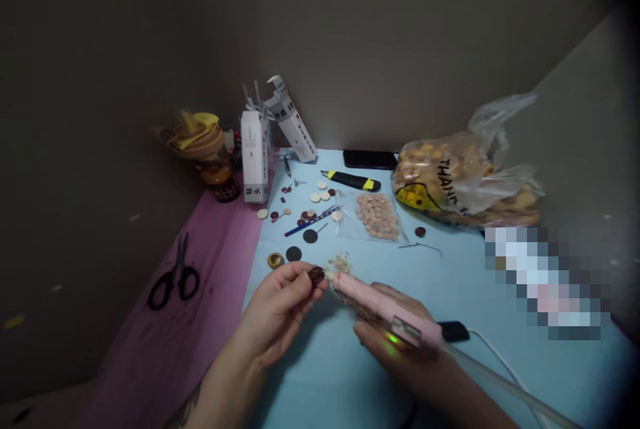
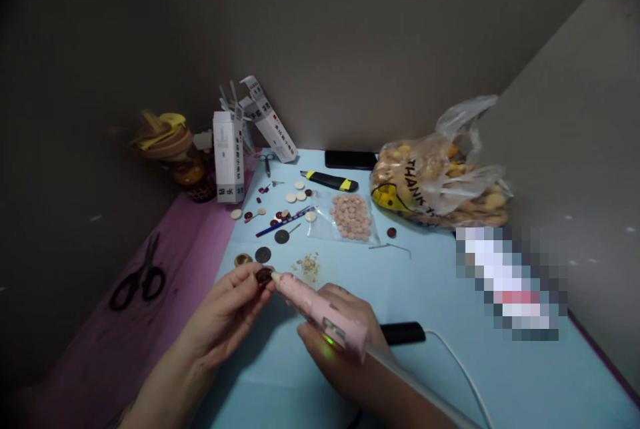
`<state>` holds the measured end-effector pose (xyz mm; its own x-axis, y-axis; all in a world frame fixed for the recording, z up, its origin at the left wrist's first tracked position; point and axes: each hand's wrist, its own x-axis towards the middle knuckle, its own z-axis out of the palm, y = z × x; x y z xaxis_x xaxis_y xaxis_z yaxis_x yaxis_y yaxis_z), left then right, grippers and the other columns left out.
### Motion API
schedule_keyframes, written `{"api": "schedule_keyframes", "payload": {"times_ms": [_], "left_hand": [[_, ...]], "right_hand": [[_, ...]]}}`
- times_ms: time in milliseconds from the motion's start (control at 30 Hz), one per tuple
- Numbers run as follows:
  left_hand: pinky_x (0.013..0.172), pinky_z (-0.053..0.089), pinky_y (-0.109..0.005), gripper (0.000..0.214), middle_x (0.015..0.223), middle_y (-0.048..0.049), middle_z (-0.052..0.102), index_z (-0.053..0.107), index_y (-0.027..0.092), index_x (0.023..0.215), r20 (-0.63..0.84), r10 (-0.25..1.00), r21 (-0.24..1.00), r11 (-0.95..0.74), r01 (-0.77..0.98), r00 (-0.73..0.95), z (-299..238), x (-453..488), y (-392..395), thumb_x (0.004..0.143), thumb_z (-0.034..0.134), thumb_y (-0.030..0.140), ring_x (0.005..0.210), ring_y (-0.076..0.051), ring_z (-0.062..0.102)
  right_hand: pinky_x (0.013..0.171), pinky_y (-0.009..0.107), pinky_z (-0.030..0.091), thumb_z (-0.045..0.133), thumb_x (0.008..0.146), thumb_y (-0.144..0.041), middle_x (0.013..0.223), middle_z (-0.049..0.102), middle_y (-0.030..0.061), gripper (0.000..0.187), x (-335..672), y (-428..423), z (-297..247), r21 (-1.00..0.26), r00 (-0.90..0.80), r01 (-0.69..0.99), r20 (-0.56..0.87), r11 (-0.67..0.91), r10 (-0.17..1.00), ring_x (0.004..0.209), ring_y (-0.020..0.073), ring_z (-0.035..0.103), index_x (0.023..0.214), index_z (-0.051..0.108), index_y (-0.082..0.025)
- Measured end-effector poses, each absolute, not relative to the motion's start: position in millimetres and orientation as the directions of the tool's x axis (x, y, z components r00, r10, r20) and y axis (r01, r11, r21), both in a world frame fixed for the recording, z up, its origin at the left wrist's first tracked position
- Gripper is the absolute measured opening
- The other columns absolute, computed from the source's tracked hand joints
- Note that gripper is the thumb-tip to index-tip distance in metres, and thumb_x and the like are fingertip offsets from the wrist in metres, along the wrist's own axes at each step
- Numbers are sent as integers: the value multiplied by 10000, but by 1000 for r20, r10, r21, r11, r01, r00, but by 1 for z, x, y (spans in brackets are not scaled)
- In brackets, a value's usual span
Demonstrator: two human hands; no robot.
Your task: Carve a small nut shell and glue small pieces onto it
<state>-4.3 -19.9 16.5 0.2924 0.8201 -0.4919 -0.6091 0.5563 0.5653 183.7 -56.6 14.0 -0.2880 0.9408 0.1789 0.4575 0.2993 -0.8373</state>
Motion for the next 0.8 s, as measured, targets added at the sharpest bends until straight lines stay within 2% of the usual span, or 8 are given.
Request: {"api": "schedule_keyframes", "payload": {"times_ms": [167, 267, 400, 533, 667, 800], "left_hand": [[673, 538, -112, 321, 736, -28, 712, 725, 114, 737, -501, 813, 561, 567, -603, 298, 14, -4, -21, 505, 911, 235, 697, -82, 678], [666, 539, -141, 321, 736, -31, 696, 724, 117, 755, -494, 810, 571, 577, -583, 317, 12, -5, -22, 522, 905, 245, 694, -89, 660], [555, 501, -153, 320, 720, -16, 642, 728, 126, 795, -466, 829, 618, 555, -557, 308, 11, -6, -23, 561, 886, 275, 632, -76, 586], [475, 427, -131, 318, 678, 4, 591, 719, 127, 797, -450, 832, 633, 554, -541, 325, 10, -5, -24, 574, 878, 288, 571, -53, 513], [494, 435, -118, 312, 626, 8, 592, 692, 121, 765, -461, 804, 602, 595, -533, 376, 11, -5, -23, 575, 879, 283, 534, -40, 514], [563, 476, -104, 344, 661, -3, 634, 680, 112, 754, -480, 790, 561, 611, -559, 382, 13, -5, -23, 534, 901, 257, 564, -37, 565]], "right_hand": [[653, 277, 559, 551, 787, -180, 860, 709, 35, 481, 184, -58, 13, -832, -284, 486, 137, 266, 949, 772, 192, 673, 1254, 621, -276], [645, 277, 561, 546, 789, -175, 832, 703, 29, 476, 184, -58, 13, -836, -289, 469, 158, 284, 944, 733, 182, 669, 1247, 622, -279], [628, 283, 567, 545, 794, -193, 843, 718, 45, 441, 184, -59, 15, -843, -273, 456, 171, 284, 947, 751, 202, 683, 1217, 643, -268], [639, 277, 564, 552, 799, -186, 835, 720, 31, 469, 185, -58, 15, -837, -297, 448, 193, 315, 935, 791, 216, 690, 1247, 619, -307], [609, 267, 556, 552, 786, -179, 811, 712, 15, 498, 184, -59, 14, -837, -282, 445, 206, 318, 937, 737, 209, 687, 1256, 607, -334], [580, 259, 557, 572, 774, -192, 777, 704, 3, 518, 184, -59, 10, -825, -274, 447, 242, 347, 931, 715, 205, 691, 1262, 597, -364]]}}
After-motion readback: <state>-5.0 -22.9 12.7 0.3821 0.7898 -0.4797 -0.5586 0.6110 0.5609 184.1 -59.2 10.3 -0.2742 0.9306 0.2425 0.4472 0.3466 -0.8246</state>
